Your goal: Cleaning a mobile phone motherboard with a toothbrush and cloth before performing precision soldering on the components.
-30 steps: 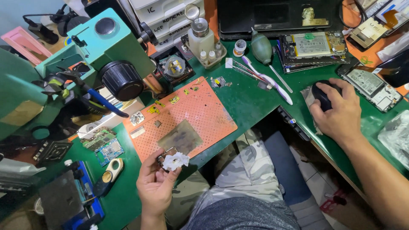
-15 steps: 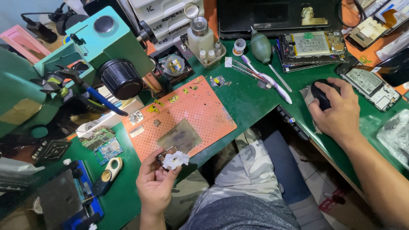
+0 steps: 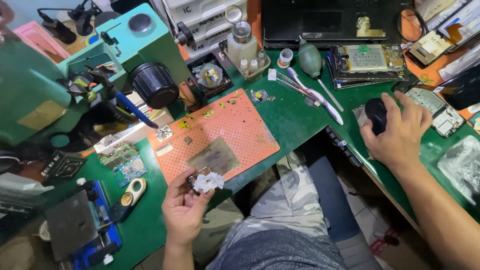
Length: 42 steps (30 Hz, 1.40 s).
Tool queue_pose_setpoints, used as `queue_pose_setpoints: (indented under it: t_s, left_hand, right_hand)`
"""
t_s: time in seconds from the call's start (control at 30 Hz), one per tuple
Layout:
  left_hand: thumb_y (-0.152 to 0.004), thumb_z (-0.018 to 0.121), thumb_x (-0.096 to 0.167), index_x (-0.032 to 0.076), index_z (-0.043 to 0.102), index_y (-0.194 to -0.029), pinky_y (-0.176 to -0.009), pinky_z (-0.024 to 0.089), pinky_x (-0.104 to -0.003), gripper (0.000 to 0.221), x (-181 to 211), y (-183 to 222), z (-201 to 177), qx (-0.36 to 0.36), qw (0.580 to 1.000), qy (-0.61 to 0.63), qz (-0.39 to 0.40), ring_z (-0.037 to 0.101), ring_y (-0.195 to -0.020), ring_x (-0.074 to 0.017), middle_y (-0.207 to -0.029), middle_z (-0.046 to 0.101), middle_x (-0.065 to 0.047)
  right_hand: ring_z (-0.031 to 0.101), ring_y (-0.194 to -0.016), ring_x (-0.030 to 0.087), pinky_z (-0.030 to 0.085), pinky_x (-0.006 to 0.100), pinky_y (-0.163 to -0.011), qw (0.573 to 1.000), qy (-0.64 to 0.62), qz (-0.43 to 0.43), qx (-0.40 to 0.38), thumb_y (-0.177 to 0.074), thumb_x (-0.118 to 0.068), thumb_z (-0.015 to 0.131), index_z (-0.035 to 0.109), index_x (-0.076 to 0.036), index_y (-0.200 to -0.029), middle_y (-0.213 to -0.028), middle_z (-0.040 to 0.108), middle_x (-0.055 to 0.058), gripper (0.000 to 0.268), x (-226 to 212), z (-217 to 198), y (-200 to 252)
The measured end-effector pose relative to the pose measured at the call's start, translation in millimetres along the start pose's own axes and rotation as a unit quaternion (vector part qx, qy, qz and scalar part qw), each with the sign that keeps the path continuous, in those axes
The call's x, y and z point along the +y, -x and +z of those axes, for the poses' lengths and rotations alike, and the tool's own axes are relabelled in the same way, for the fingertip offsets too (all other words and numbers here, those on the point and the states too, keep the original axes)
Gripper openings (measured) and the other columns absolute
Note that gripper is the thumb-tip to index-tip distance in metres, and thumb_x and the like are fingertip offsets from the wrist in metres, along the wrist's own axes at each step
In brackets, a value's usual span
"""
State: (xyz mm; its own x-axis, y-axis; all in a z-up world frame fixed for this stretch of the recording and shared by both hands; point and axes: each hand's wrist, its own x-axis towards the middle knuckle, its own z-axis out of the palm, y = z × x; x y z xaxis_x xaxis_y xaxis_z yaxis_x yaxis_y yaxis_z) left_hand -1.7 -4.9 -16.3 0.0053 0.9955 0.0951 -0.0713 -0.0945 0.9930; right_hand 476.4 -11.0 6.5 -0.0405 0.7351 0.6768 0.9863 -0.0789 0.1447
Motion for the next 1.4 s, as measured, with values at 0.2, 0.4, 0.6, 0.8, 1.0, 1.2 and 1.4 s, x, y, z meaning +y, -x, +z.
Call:
queue_pose_setpoints:
  t_s: [0.2,0.4,0.6,0.8,1.0,1.2,1.4]
  left_hand:
    - [-0.083,0.077,-0.010,-0.006,0.058,-0.132,-0.101,0.062,-0.041,0.053,1.6,-0.3,5.8,0.002,0.993,0.114,0.028,0.072,-0.115,-0.0313,-0.123,0.071,-0.027]
    - [-0.082,0.075,-0.016,0.003,0.064,-0.132,-0.101,0.060,-0.030,0.055,32.9,19.3,26.7,-0.037,0.993,0.104,-0.048,0.073,-0.107,-0.0194,-0.117,0.075,-0.017]
    - [-0.081,0.079,-0.010,0.002,0.059,-0.140,-0.087,0.067,-0.040,0.064,20.6,25.8,26.5,-0.017,0.972,0.223,-0.070,0.071,-0.109,-0.0256,-0.127,0.070,-0.017]
    - [-0.092,0.072,-0.002,-0.002,0.055,-0.140,-0.087,0.067,-0.042,0.051,9.0,27.6,27.2,0.089,0.915,0.370,-0.138,0.072,-0.098,-0.0196,-0.114,0.067,-0.013]
    - [-0.091,0.074,-0.001,-0.001,0.055,-0.138,-0.084,0.068,-0.041,0.050,17.8,23.2,37.2,0.103,0.935,0.316,-0.127,0.070,-0.095,-0.0162,-0.110,0.065,-0.011]
    - [-0.095,0.070,-0.005,-0.007,0.059,-0.132,-0.085,0.067,-0.037,0.038,16.0,46.3,51.1,0.064,0.976,0.203,-0.034,0.074,-0.101,-0.0234,-0.112,0.072,-0.021]
    - [-0.093,0.073,-0.004,-0.004,0.056,-0.138,-0.086,0.067,-0.036,0.048,20.0,36.7,43.6,0.050,0.973,0.216,-0.066,0.075,-0.101,-0.0238,-0.113,0.074,-0.022]
  right_hand:
    - [0.071,-0.109,0.037,0.039,0.049,-0.114,0.988,-0.024,-0.149,0.043,-0.100,-0.022,0.078,0.084,-0.003,-0.124,-0.129,0.074,0.022,0.031,-49.8,-61.0,-20.6]
    - [0.066,-0.119,0.033,0.057,0.039,-0.107,0.844,-0.518,-0.079,-0.115,-0.086,-0.016,0.082,0.063,0.001,-0.130,-0.133,0.061,0.026,0.051,-195.0,-94.6,-10.4]
    - [0.072,-0.078,0.025,0.058,0.037,-0.071,0.803,-0.591,-0.011,-0.082,-0.086,-0.004,0.083,0.082,-0.009,-0.103,-0.101,0.074,0.014,0.018,-257.7,-69.9,-18.1]
    - [0.064,-0.079,0.023,0.055,0.038,-0.076,0.765,-0.634,0.087,-0.070,-0.097,0.007,0.075,0.075,0.011,-0.108,-0.099,0.069,0.024,0.012,-240.3,-53.7,-8.7]
    - [0.068,-0.088,0.019,0.058,0.035,-0.079,0.703,-0.680,0.122,-0.169,-0.090,0.002,0.079,0.073,0.009,-0.104,-0.097,0.069,0.019,0.016,-250.4,-61.6,-4.2]
    - [0.069,-0.061,0.013,0.058,0.029,-0.060,0.694,-0.670,0.125,-0.233,-0.083,0.002,0.083,0.075,0.000,-0.083,-0.068,0.071,0.010,0.008,-260.0,-79.6,-18.7]
    - [0.068,-0.061,0.017,0.063,0.036,-0.057,0.579,-0.721,0.239,-0.297,-0.088,0.004,0.077,0.076,0.007,-0.093,-0.070,0.073,0.019,0.006,-259.1,-60.7,0.1]
